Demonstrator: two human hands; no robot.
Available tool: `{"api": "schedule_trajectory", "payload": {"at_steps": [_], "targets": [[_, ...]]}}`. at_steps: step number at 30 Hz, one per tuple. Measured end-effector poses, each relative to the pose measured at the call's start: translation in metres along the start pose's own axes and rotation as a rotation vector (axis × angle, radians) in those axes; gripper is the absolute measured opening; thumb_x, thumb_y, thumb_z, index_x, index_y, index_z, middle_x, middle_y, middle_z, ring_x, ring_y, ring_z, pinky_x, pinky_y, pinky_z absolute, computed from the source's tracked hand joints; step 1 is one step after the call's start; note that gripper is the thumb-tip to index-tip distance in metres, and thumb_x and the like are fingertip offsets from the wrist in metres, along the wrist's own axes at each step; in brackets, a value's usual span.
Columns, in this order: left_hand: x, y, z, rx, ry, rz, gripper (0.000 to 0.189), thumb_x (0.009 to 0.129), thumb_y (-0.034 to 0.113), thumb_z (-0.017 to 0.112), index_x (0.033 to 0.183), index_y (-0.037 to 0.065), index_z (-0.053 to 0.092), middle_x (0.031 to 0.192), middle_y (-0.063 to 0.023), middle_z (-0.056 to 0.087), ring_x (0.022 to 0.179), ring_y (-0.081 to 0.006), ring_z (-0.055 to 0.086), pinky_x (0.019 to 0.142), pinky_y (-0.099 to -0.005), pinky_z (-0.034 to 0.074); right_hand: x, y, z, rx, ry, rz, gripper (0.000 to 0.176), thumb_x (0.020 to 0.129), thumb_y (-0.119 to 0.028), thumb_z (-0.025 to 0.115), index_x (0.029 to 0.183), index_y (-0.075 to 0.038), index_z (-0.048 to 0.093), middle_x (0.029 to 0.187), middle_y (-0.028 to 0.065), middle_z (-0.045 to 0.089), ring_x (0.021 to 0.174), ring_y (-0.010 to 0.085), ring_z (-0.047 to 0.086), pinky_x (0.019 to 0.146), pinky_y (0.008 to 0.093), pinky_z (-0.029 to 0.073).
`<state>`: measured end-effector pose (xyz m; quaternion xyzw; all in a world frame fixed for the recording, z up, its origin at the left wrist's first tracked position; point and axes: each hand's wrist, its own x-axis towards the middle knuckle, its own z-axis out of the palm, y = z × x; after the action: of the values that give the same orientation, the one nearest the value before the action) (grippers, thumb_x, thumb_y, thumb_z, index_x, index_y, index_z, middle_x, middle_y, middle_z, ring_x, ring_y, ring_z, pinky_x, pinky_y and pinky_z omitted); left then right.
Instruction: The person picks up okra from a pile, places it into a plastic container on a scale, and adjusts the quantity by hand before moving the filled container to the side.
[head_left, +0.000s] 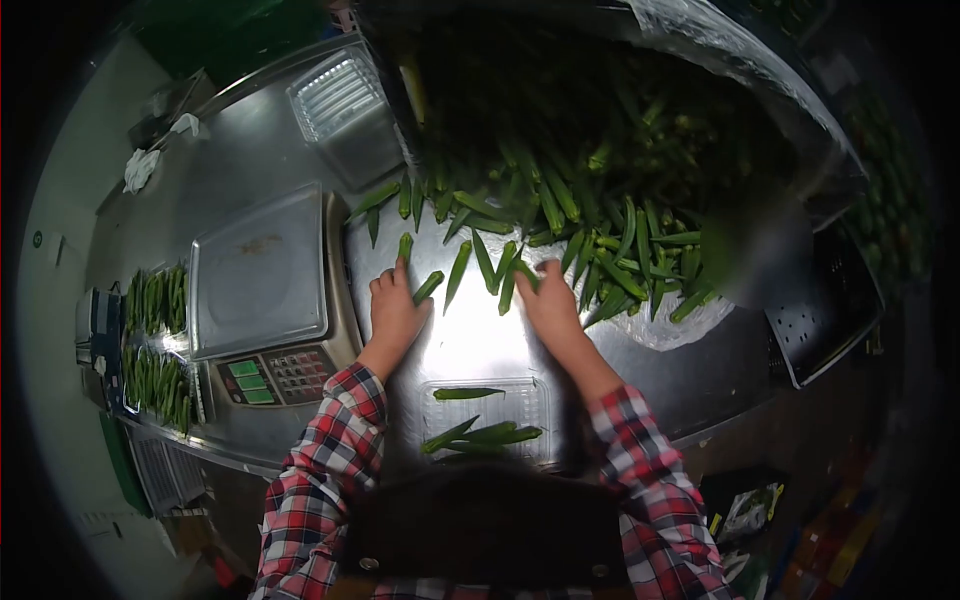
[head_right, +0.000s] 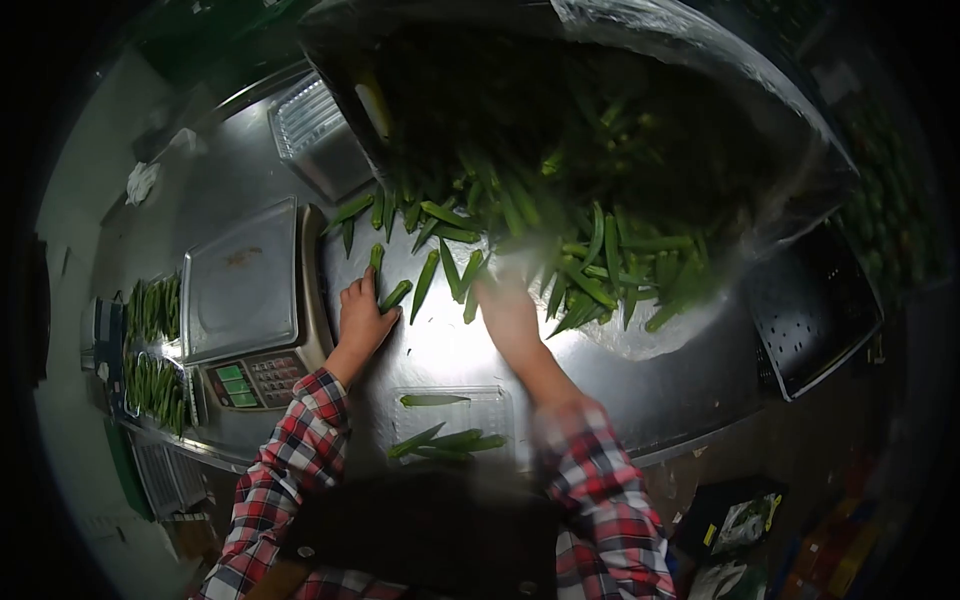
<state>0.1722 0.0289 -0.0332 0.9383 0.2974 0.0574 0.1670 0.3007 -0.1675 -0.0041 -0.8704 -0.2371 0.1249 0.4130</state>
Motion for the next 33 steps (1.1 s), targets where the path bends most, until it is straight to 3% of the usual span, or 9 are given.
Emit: {"api": "schedule_trajectory", "payload": {"at_steps": [2, 7, 12, 17, 20, 23, 27, 32, 33], "targets": [[0.010, 0.000, -0.001, -0.050, -0.022, -0.034, 0.076, 0.064, 0.011, 0.066, 0.132, -0.002, 0.032, 0.109, -0.0213, 0.048, 0.101, -0.0373, 0.046, 0.089, -0.0402, 0.042, 0.037, -0.005, 0.039, -0.165, -0.034, 0.088, 0.057, 0.079, -0.039, 0.063, 0.113, 0.002, 0.044, 0.104, 0.0273, 0.053, 0.094, 0.0420, 0.054, 0.077, 0.0438, 0.047], [0.019, -0.001, 0.005, -0.010, -0.022, -0.049, 0.064, 0.064, 0.005, 0.060, 0.125, -0.003, 0.042, 0.102, -0.0195, 0.049, 0.098, -0.0363, 0.048, 0.085, -0.0404, 0.044, 0.045, -0.031, 0.060, -0.485, -0.177, 0.042, 0.055, 0.070, -0.013, 0.066, 0.118, -0.001, 0.041, 0.113, 0.0235, 0.041, 0.095, 0.0410, 0.051, 0.077, 0.0451, 0.049], [-0.006, 0.006, -0.010, -0.206, 0.069, 0.025, 0.052, 0.066, 0.002, 0.056, 0.118, 0.001, 0.051, 0.099, -0.0186, 0.049, 0.090, -0.0346, 0.052, 0.079, -0.0402, 0.045, 0.025, 0.005, 0.032, -0.516, -0.166, -0.026, 0.055, 0.065, -0.004, 0.062, 0.117, -0.005, 0.043, 0.111, 0.0235, 0.040, 0.091, 0.0408, 0.053, 0.077, 0.0444, 0.048], [-0.091, 0.035, -0.051, -0.468, -0.260, 0.378, 0.057, 0.063, 0.000, 0.059, 0.120, 0.003, 0.049, 0.097, -0.0160, 0.048, 0.090, -0.0323, 0.052, 0.079, -0.0356, 0.045, -0.020, 0.022, -0.018, -0.277, -0.209, -0.078, 0.060, 0.064, -0.010, 0.066, 0.121, -0.006, 0.045, 0.107, 0.0195, 0.048, 0.099, 0.0357, 0.053, 0.084, 0.0376, 0.046], [-0.131, 0.034, -0.034, -0.491, -0.463, 0.521, 0.059, 0.065, 0.001, 0.061, 0.122, 0.004, 0.047, 0.105, -0.0152, 0.050, 0.101, -0.0319, 0.049, 0.091, -0.0373, 0.040, -0.041, 0.009, -0.040, -0.214, -0.330, -0.283, 0.058, 0.066, -0.009, 0.064, 0.121, -0.006, 0.045, 0.107, 0.0170, 0.048, 0.099, 0.0332, 0.053, 0.085, 0.0350, 0.044], [-0.150, 0.021, -0.041, -0.400, -0.254, 0.487, 0.054, 0.072, 0.003, 0.060, 0.124, 0.004, 0.045, 0.117, -0.0157, 0.048, 0.111, -0.0319, 0.046, 0.098, -0.0380, 0.035, -0.066, -0.004, -0.050, -0.033, -0.487, -0.234, 0.056, 0.067, -0.006, 0.062, 0.121, -0.006, 0.046, 0.104, 0.0142, 0.047, 0.095, 0.0294, 0.053, 0.082, 0.0335, 0.044], [-0.191, 0.000, -0.038, -0.746, -0.018, 0.000, 0.045, 0.083, 0.009, 0.053, 0.126, -0.003, 0.041, 0.128, -0.0199, 0.041, 0.123, -0.0321, 0.037, 0.104, -0.0380, 0.026, -0.088, -0.026, -0.039, 0.003, -0.673, -0.451, 0.057, 0.067, -0.005, 0.063, 0.121, -0.010, 0.047, 0.104, 0.0132, 0.050, 0.097, 0.0306, 0.052, 0.083, 0.0364, 0.045], [-0.204, 0.009, -0.013, -0.762, 0.040, -0.007, 0.051, 0.088, 0.016, 0.040, 0.134, -0.005, 0.029, 0.138, -0.0219, 0.031, 0.129, -0.0328, 0.029, 0.108, -0.0386, 0.021, -0.104, -0.011, -0.022, -0.029, -0.709, -0.548, 0.057, 0.073, -0.014, 0.067, 0.125, -0.010, 0.044, 0.120, 0.0141, 0.049, 0.113, 0.0312, 0.046, 0.095, 0.0365, 0.038], [-0.202, 0.010, -0.009, -0.759, 0.057, -0.010, 0.051, 0.089, 0.017, 0.040, 0.134, -0.005, 0.029, 0.138, -0.0219, 0.030, 0.129, -0.0328, 0.028, 0.108, -0.0389, 0.020, -0.108, -0.001, -0.027, 0.013, -0.663, -0.378, 0.055, 0.080, -0.017, 0.063, 0.129, -0.005, 0.040, 0.128, 0.0176, 0.044, 0.119, 0.0331, 0.041, 0.100, 0.0379, 0.034]]}}
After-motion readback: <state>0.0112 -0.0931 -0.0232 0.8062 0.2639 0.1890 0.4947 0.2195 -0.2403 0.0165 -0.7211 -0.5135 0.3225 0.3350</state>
